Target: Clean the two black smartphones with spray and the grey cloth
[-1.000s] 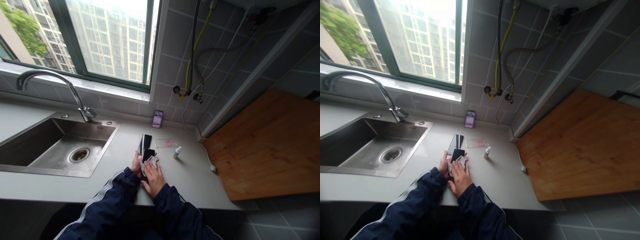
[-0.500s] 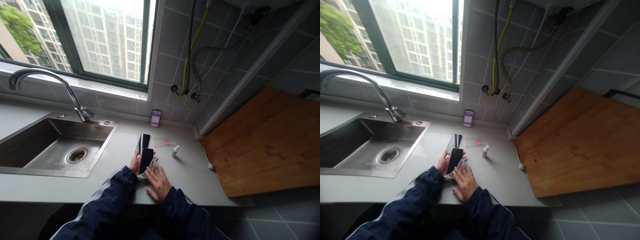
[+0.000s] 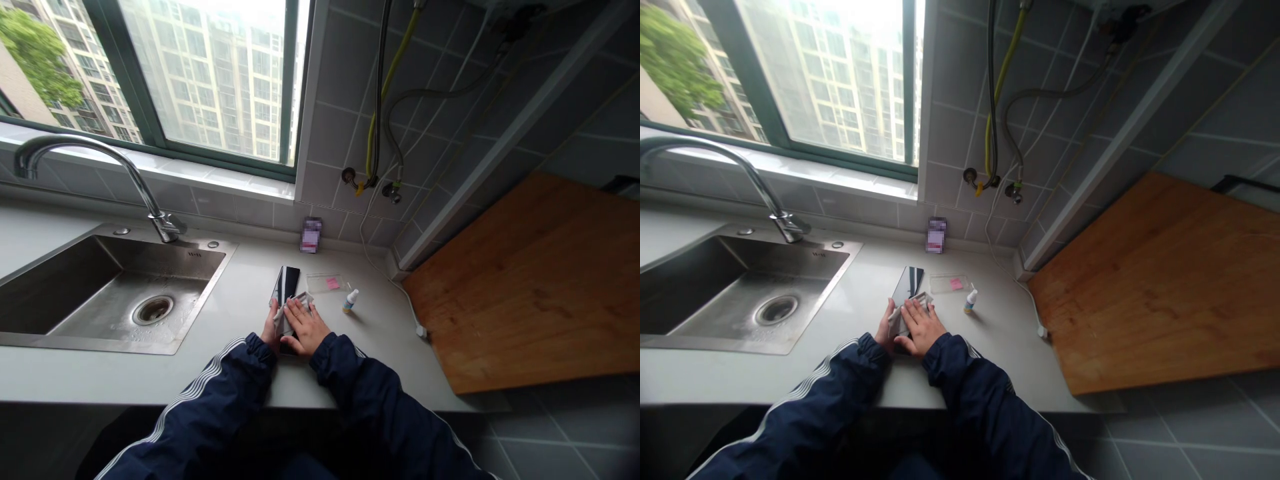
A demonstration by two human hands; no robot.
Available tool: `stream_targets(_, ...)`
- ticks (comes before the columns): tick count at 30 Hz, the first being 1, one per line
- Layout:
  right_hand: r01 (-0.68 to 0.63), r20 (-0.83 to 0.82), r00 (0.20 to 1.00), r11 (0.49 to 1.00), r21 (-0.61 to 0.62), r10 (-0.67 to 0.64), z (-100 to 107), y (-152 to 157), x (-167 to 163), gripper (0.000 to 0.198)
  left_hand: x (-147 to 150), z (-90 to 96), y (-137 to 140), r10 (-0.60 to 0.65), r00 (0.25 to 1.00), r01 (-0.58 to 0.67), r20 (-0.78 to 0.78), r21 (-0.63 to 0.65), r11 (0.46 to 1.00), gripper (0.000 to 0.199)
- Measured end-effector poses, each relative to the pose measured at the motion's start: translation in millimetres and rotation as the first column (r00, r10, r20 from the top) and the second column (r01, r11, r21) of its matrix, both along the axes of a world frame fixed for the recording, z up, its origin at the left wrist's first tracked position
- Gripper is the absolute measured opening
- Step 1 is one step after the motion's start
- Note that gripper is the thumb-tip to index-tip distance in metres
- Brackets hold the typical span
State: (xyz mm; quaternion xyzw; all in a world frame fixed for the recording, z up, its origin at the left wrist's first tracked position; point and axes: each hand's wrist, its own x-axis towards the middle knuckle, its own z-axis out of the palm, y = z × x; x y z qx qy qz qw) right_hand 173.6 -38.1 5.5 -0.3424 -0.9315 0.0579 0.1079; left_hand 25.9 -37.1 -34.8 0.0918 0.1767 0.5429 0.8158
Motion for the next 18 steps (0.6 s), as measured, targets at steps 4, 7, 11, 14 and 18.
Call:
stream_targets(4, 0.120, -0.023, 0.993, 0.993, 0.009, -0.120, 7.6, 17.5, -8.4, 0.072, 6.2, -6.9, 8.4, 0.135, 0.990, -0.136, -0.046, -0.031, 0.990, 0.066)
stream_targets(7, 0.178, -0.029, 0.984, 0.984, 0.005, -0.178, 7.8, 14.4, -12.0, 0.072, 6.9, -8.4, 10.2, 0.180, 0.981, -0.184, -0.073, -0.043, 0.982, 0.064)
stream_targets(11, 0.204, -0.023, 0.979, 0.979, -0.014, -0.205, 4.8, -15.0, -9.6, 0.071, 2.4, -2.3, 2.9, 0.148, 0.987, -0.150, -0.068, -0.031, 0.988, 0.073)
stream_targets(14, 0.156, -0.043, 0.987, 0.987, -0.041, -0.158, 3.5, -48.8, -3.5, 0.071, -3.5, 1.6, -3.9, 0.041, 0.999, -0.041, 0.003, 0.047, 0.998, 0.089)
stream_targets(18, 0.072, -0.073, 0.994, 0.994, -0.081, -0.078, 2.4, -86.2, 4.9, 0.078, -10.3, 2.5, -7.1, -0.060, 0.998, 0.055, 0.033, 0.153, 0.987, 0.096)
